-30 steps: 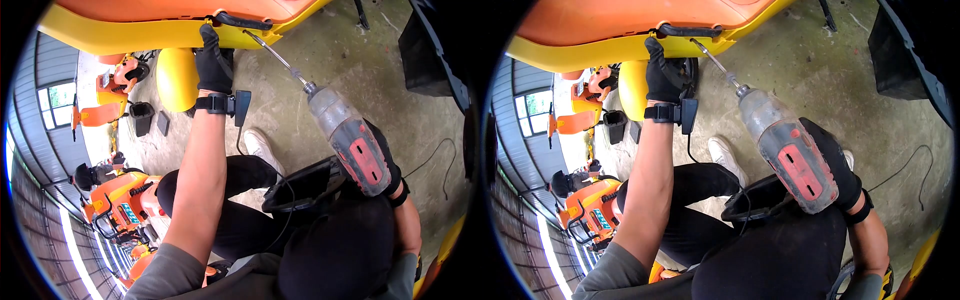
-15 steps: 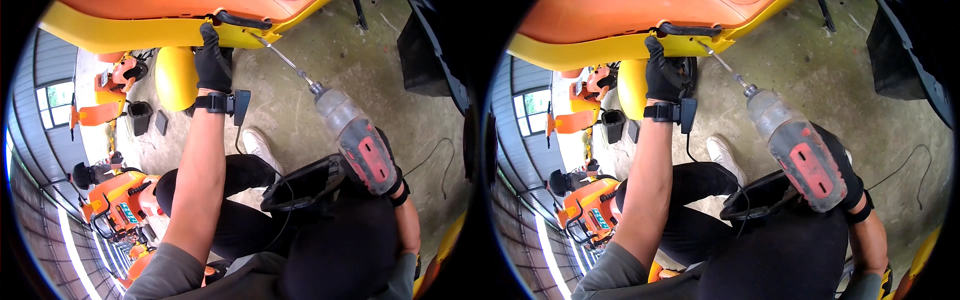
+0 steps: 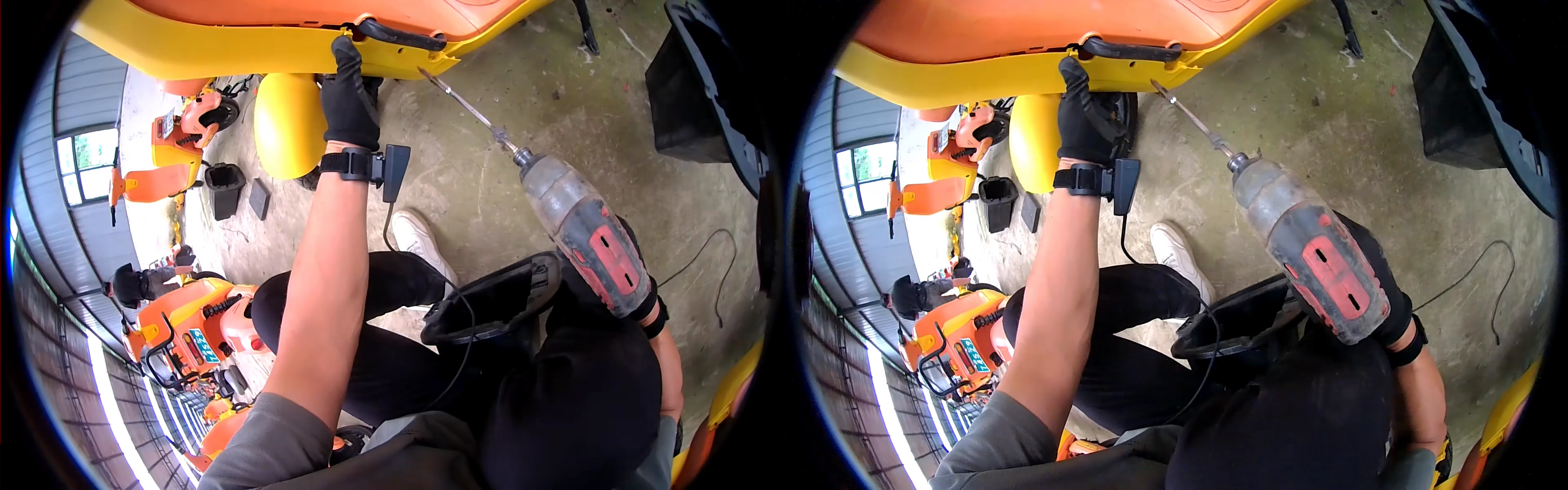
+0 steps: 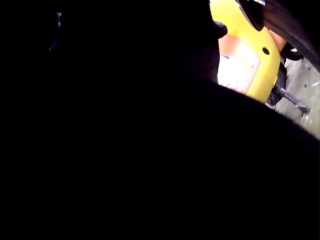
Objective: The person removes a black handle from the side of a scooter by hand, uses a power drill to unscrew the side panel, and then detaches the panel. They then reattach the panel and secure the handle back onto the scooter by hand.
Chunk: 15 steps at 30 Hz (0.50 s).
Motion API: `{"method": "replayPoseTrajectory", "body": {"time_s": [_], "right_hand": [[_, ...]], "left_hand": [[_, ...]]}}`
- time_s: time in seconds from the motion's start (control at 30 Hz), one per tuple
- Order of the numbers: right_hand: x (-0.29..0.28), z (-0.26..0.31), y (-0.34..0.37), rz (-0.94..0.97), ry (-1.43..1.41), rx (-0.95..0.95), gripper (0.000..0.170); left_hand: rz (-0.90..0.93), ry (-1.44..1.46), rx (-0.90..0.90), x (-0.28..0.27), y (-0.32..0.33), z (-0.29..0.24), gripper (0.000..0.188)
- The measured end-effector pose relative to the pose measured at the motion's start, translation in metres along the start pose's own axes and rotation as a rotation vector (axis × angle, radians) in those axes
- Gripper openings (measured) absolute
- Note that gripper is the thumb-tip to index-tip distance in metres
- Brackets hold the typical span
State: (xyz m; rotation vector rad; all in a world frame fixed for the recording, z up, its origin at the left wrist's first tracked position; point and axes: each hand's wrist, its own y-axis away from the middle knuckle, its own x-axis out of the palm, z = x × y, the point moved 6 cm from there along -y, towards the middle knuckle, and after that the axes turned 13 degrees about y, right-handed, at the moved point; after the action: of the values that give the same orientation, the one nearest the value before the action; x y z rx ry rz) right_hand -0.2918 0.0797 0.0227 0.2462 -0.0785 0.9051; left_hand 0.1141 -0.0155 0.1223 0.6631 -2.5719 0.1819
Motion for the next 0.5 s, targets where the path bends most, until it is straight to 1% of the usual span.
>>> {"method": "replayPoseTrajectory", "body": {"time_s": [0.03, 0.07, 0.13, 0.17, 0.23, 0.27, 0.33, 0.37, 0.43, 0.47, 0.5], "right_hand": [[0.0, 0.001, -0.001, -0.006, -0.078, 0.017, 0.06], [0.0, 0.0, -0.001, -0.005, -0.078, 0.017, 0.06], [-0.004, -0.001, 0.001, -0.029, 0.05, -0.025, 0.062], [-0.004, 0.001, 0.001, -0.028, 0.05, -0.025, 0.062], [-0.004, 0.011, 0.001, -0.07, 0.257, -0.053, 0.063], [-0.003, 0.012, 0.002, -0.068, 0.255, -0.053, 0.063], [-0.002, 0.003, 0.003, -0.029, -0.189, 0.076, 0.062], [-0.002, 0.002, 0.003, -0.027, -0.19, 0.077, 0.062], [-0.003, 0.004, 0.001, -0.03, 0.321, 0.005, 0.06], [-0.002, 0.002, 0.001, -0.028, 0.32, 0.005, 0.06], [0.0, -0.005, 0.003, -0.027, 0.072, 0.049, 0.059]], "left_hand": [[0.013, 0.03, -0.004, -0.001, -0.001, 0.0, 0.049], [0.012, 0.03, -0.004, -0.002, -0.001, 0.001, 0.049], [0.031, 0.037, 0.024, 0.001, 0.0, 0.001, 0.047], [0.031, 0.037, 0.024, 0.002, 0.0, 0.001, 0.047], [0.024, 0.037, 0.007, 0.002, 0.0, 0.001, 0.047], [0.022, 0.035, 0.007, 0.002, 0.001, 0.001, 0.047], [0.013, -0.048, 0.049, 0.001, 0.002, -0.002, 0.048], [0.011, -0.049, 0.049, 0.001, 0.003, -0.001, 0.048], [0.011, -0.066, 0.065, 0.001, 0.002, -0.002, 0.048], [0.01, -0.067, 0.066, 0.001, 0.002, -0.003, 0.048], [0.005, -0.062, 0.061, 0.002, 0.003, -0.003, 0.048]]}}
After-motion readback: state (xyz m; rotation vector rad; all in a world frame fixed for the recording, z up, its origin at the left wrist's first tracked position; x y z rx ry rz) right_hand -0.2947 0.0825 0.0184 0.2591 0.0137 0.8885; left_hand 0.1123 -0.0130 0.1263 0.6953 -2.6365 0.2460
